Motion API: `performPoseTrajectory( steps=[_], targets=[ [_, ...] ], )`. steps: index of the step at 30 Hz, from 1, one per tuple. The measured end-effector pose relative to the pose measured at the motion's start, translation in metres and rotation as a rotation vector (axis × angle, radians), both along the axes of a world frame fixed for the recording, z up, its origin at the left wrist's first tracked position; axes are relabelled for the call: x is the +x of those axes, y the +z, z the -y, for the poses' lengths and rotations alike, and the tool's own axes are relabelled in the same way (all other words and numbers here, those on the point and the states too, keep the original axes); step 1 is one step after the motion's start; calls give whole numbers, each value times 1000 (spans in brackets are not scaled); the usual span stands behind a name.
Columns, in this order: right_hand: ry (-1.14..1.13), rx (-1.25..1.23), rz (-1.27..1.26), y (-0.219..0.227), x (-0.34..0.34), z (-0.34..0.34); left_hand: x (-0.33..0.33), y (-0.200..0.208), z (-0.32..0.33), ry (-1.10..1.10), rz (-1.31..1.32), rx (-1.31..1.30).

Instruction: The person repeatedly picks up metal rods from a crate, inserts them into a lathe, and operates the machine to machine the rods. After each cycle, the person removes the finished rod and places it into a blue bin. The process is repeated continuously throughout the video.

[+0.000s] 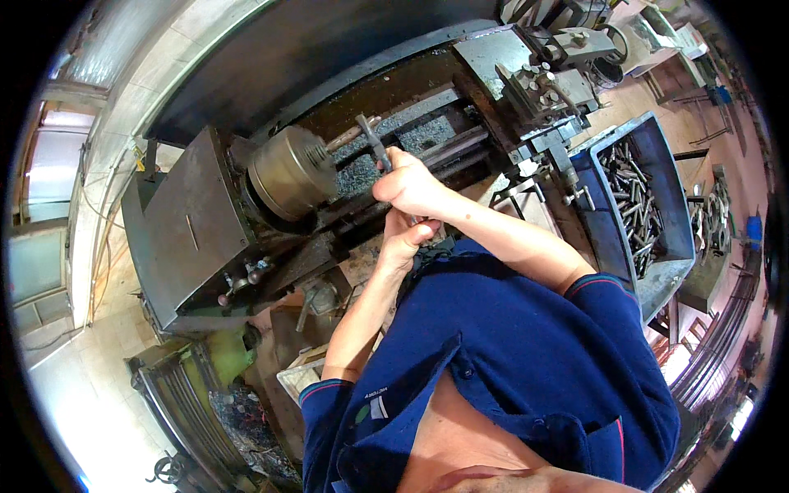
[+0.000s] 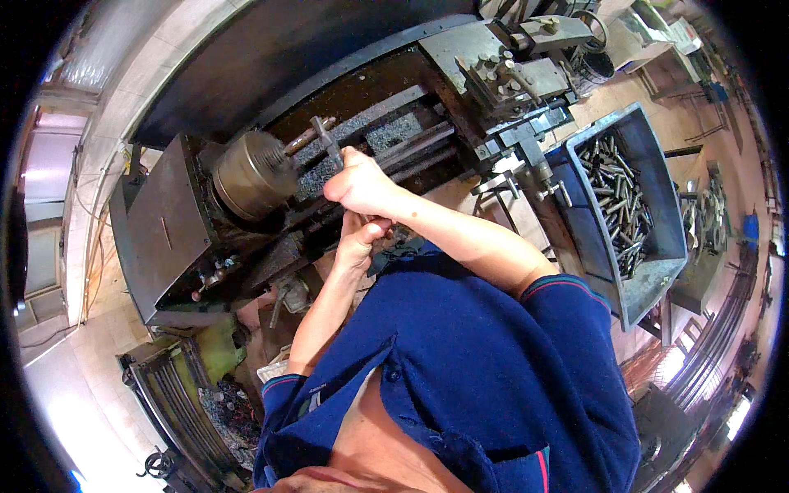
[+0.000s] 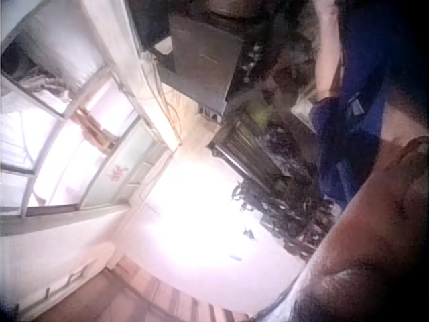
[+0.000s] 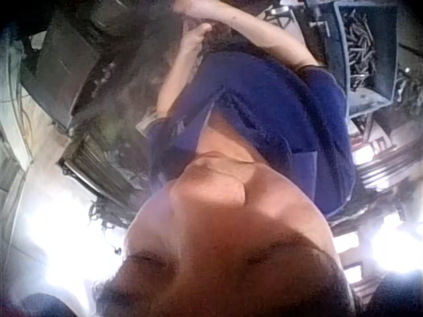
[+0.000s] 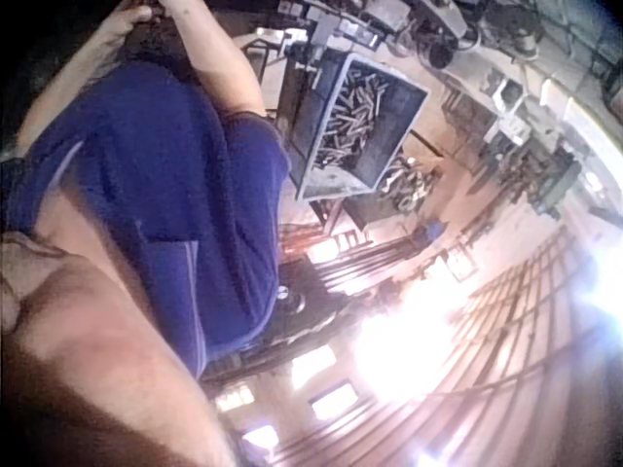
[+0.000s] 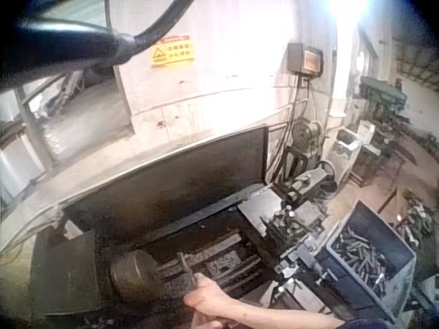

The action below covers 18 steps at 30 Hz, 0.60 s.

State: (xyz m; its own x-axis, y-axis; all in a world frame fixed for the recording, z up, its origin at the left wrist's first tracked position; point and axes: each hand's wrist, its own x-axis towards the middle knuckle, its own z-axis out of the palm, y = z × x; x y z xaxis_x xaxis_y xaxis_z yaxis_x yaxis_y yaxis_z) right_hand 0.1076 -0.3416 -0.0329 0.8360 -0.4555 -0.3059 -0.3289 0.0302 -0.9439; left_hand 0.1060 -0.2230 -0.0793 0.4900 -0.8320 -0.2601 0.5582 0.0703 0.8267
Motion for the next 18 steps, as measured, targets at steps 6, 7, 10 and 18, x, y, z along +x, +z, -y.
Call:
performPoseTrajectory(
  steps=[6,7,10,18],
  targets=[
    [-54,-30,0,-7,-6,6,-10,3,10,64,-31,-5],
    [-46,-99,-7,-8,-2,1,-6,1,4,45,-28,5],
    [-16,-28,48,-6,2,-5,-2,1,-2,67,4,14],
    [-68,-40,-20,4,-9,6,-5,-12,10,0,-45,2]
  ],
)
